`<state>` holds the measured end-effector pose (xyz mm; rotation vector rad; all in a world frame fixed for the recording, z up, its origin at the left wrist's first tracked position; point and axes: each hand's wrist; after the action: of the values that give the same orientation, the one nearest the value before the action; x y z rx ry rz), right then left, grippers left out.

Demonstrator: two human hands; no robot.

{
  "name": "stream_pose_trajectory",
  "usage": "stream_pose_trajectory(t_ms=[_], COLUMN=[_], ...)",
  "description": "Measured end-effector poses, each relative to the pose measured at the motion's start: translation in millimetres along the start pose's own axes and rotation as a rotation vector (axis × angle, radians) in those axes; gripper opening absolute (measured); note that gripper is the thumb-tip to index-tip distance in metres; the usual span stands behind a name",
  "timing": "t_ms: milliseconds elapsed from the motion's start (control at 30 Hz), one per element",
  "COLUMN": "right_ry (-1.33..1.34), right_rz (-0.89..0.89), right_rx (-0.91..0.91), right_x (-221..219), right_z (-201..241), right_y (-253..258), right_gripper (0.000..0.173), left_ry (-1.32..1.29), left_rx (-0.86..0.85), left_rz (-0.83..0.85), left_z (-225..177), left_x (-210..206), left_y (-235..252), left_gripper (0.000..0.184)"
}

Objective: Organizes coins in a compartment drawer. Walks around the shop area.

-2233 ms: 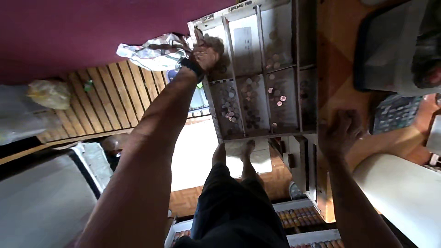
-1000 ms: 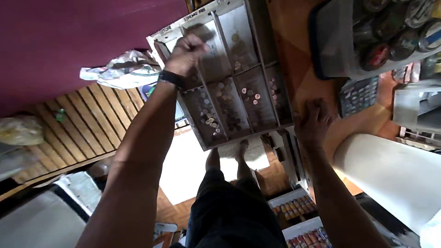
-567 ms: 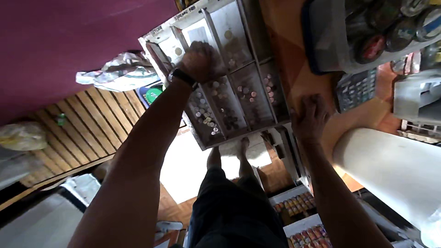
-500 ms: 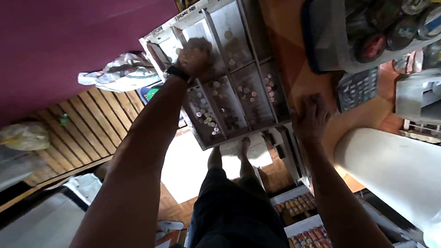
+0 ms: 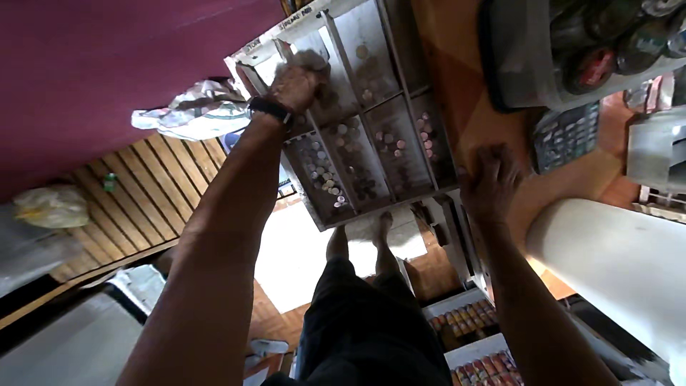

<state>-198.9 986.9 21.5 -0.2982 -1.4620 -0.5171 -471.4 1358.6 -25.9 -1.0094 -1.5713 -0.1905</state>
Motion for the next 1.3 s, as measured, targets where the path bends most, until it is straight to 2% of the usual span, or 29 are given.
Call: stream_pose_trajectory(t_ms=[133, 300, 500, 567, 667, 767, 833, 933, 1000, 1100, 1300], right_ry=[0.01, 0.006, 0.018, 0.034, 0.031, 0.006, 0.002, 0.014, 0.008, 0.011, 0.021], right_rz=[-0.022, -0.031, -0.034, -0.048, -0.037, -0.043, -0.06, -0.031, -0.034, -0.025, -0.039], right_rx=[0.009, 0.013, -0.005, 0.007, 0.009, 0.01, 0.023, 0.016, 0.019, 0.015, 0.021], right_x=[-1.4, -1.4, -0.9, -0.2, -0.2, -1.7, -3.0, -0.1, -2.2, -2.2, -3.9], right_z=[0.4, -0.9, 1.0, 0.7, -0.3, -0.6, -1.2, -0.4, -2.7, -3.6, -5.1], right_y=[0.7, 0.1, -0.5, -0.2, 0.1, 1.0, 1.2, 1.3, 0.9, 0.4, -0.3], right_gripper=[0.056, 0.055, 0.055, 0.054, 0.053, 0.054, 0.054, 0.053, 0.054, 0.055, 0.053], left_ry=[0.14, 0.174, 0.197, 0.103, -0.185, -0.439, -0.478, -0.428, -0.382, -0.213, 0.026], left_rx=[0.037, 0.095, 0.043, -0.01, -0.205, -0.197, -0.162, -0.026, -0.02, -0.01, 0.028], left_rz=[0.034, 0.075, 0.133, 0.167, 0.111, 0.127, 0.015, -0.186, -0.232, -0.191, -0.064], left_z=[-7.0, -25.8, -27.4, -24.1, 8.3, 19.4, 8.9, -24.7, -44.9, -72.0, -88.1], left_x=[-3.0, -3.8, 7.1, 17.6, 5.7, 11.7, 27.9, 48.8, 55.0, 56.2, 47.7], left_y=[3.0, 5.5, 6.1, 3.5, 0.8, -2.8, -2.7, 11.9, 29.6, 59.2, 94.7], left_gripper=[0.025, 0.02, 0.025, 0.027, 0.018, 0.007, 0.006, 0.019, 0.027, 0.028, 0.029])
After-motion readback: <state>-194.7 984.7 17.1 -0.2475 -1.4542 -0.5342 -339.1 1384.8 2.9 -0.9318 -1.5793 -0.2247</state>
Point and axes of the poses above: each hand's wrist, its own y-axis towards the middle knuckle, its own x-axis out of the back of the hand, z = x × y, and after that the axes turned 8 degrees about -z, right-handed
